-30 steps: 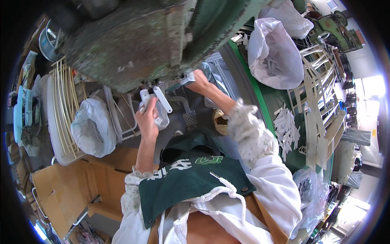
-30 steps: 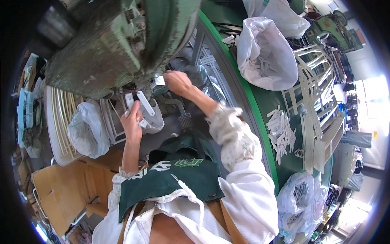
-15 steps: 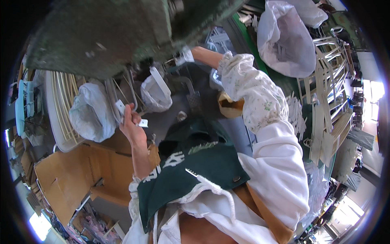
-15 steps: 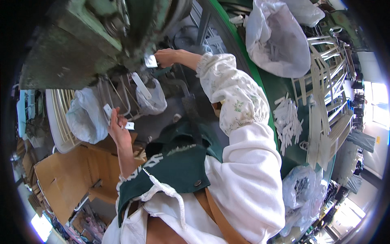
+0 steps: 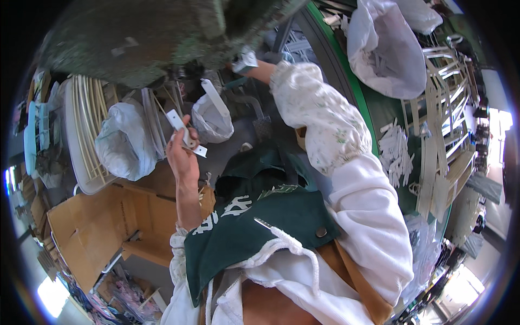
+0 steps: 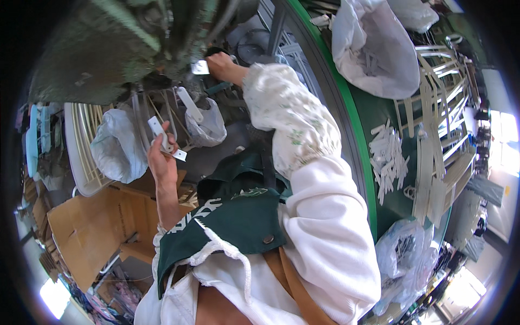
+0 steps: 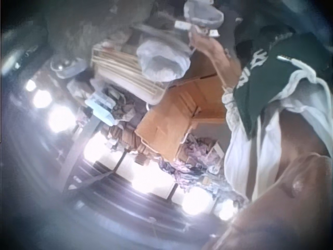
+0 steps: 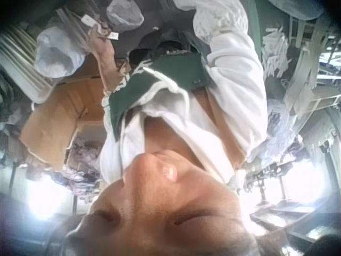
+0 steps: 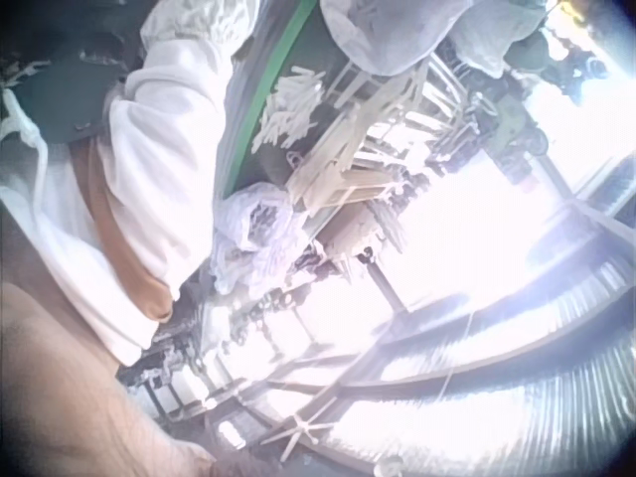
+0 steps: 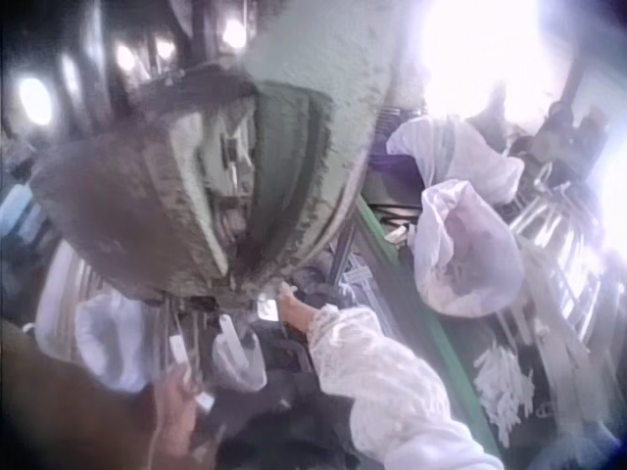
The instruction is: The person repeatedly picks up white plastic clips from a bag and a table, then inserts them into a press machine to join them. The person handles the parts one at a time, places them into the machine, and removes the joined pieces.
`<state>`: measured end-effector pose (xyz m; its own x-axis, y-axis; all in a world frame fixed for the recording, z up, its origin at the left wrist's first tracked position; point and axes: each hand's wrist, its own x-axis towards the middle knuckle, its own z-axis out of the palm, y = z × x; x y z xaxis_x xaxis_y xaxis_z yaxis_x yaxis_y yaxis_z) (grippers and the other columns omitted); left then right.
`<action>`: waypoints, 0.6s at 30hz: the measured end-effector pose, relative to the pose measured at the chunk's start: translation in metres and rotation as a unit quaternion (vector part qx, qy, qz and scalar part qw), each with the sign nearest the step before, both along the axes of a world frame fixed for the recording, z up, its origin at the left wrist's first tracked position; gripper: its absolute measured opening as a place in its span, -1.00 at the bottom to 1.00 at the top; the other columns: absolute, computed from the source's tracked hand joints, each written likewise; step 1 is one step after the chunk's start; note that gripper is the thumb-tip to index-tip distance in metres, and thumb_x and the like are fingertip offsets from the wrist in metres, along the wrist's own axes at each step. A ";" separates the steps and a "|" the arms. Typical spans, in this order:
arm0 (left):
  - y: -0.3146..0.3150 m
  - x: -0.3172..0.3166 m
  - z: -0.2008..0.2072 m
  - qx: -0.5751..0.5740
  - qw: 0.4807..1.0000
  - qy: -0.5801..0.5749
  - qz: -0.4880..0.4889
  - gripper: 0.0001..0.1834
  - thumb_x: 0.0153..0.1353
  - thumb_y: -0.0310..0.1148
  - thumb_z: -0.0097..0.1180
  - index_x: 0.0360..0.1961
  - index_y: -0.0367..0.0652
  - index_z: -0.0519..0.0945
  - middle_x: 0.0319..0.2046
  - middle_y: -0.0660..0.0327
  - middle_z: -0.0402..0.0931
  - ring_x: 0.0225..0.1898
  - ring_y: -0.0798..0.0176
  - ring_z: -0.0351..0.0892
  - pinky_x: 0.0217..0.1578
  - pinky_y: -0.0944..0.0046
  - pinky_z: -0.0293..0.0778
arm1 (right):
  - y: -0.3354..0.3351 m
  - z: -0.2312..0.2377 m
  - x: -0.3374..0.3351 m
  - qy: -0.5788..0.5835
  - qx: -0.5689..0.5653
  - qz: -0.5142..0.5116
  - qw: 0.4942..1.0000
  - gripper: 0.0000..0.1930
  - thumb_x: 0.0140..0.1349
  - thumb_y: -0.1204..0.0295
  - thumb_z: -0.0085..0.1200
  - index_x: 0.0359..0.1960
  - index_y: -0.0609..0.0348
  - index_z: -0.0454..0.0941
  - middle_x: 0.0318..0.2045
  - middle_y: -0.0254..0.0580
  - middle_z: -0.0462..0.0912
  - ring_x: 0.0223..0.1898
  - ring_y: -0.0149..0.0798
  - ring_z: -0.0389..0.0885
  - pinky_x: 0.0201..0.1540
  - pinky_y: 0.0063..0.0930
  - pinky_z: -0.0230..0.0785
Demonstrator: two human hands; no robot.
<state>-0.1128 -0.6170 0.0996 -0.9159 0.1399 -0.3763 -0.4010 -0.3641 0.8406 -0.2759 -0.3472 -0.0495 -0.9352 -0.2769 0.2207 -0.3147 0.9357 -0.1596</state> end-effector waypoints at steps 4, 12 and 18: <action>0.009 0.004 0.009 -0.049 0.997 0.009 -0.054 -0.65 0.32 -0.27 -0.01 0.01 -0.28 0.54 -0.43 0.25 0.56 -0.49 0.55 0.25 -0.46 0.50 0.13 | 0.031 -0.002 0.014 0.104 -0.098 0.051 0.988 -0.76 -0.13 0.40 0.17 -0.33 0.06 0.60 -0.31 -0.21 0.58 -0.13 -0.19 0.55 -0.10 -0.29 0.36; 0.030 -0.008 0.018 -0.035 0.995 0.028 -0.091 -0.65 0.32 -0.28 -0.02 -0.01 -0.30 0.55 -0.56 0.19 0.55 -0.66 0.57 0.13 -0.59 0.54 0.10 | 0.017 0.042 0.042 0.082 -0.202 0.082 0.972 -0.70 0.19 0.33 -0.09 -0.10 0.14 0.53 -0.11 -0.06 0.59 -0.04 -0.02 0.51 0.04 -0.20 0.32; 0.040 -0.013 0.018 -0.083 0.992 0.030 -0.090 -0.70 0.29 -0.31 0.03 -0.10 -0.34 0.56 -0.66 0.36 0.35 -0.65 0.53 0.20 -0.61 0.51 0.05 | 0.056 0.020 0.051 0.112 -0.209 0.018 0.971 -0.66 0.24 0.25 -0.05 -0.03 0.16 0.51 -0.01 -0.09 0.56 0.03 -0.09 0.49 0.08 -0.25 0.30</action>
